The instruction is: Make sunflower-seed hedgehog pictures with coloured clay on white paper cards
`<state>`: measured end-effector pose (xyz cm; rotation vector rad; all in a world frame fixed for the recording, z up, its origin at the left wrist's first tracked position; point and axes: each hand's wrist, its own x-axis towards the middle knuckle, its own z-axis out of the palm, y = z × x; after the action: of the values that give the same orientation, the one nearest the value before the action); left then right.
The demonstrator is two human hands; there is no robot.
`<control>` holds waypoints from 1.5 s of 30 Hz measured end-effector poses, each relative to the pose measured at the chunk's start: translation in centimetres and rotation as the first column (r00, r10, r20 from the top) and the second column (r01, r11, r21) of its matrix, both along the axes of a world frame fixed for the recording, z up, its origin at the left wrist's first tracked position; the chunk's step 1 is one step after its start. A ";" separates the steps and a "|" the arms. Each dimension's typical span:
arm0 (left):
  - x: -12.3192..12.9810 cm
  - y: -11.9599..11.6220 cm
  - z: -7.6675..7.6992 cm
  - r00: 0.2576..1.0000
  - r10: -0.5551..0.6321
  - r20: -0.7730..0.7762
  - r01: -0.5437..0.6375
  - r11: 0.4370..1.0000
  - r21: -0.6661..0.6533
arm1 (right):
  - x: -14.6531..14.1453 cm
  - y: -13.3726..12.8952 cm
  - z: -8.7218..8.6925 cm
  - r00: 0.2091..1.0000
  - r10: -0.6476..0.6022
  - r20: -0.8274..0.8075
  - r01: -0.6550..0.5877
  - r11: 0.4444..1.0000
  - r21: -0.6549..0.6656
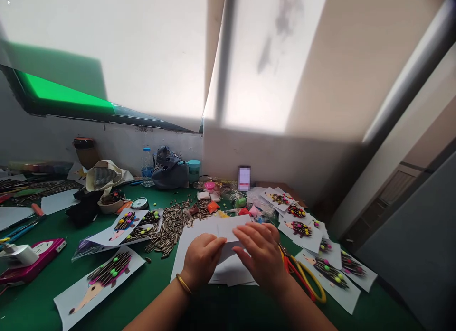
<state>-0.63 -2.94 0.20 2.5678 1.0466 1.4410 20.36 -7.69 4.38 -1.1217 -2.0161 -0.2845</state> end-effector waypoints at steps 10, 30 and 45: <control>-0.3 -0.6 1.8 0.983 -0.045 -0.180 0.066 0.992 0.109 | -1.1 -0.8 1.5 0.990 -0.015 0.142 0.024 0.998 -0.061; -0.2 -1.0 4.4 0.957 -0.036 -0.287 0.056 0.996 0.062 | 0.1 -0.8 1.4 0.995 -0.016 0.096 0.026 0.995 -0.100; -0.8 0.3 5.7 0.982 -0.069 -0.177 0.040 0.986 -0.164 | 1.4 1.7 -3.3 0.655 -0.128 -0.744 -0.530 0.624 -0.574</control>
<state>-1.43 -2.60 5.93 2.6274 1.0541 1.0779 21.81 -6.03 1.10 -1.1509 -1.4445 1.1392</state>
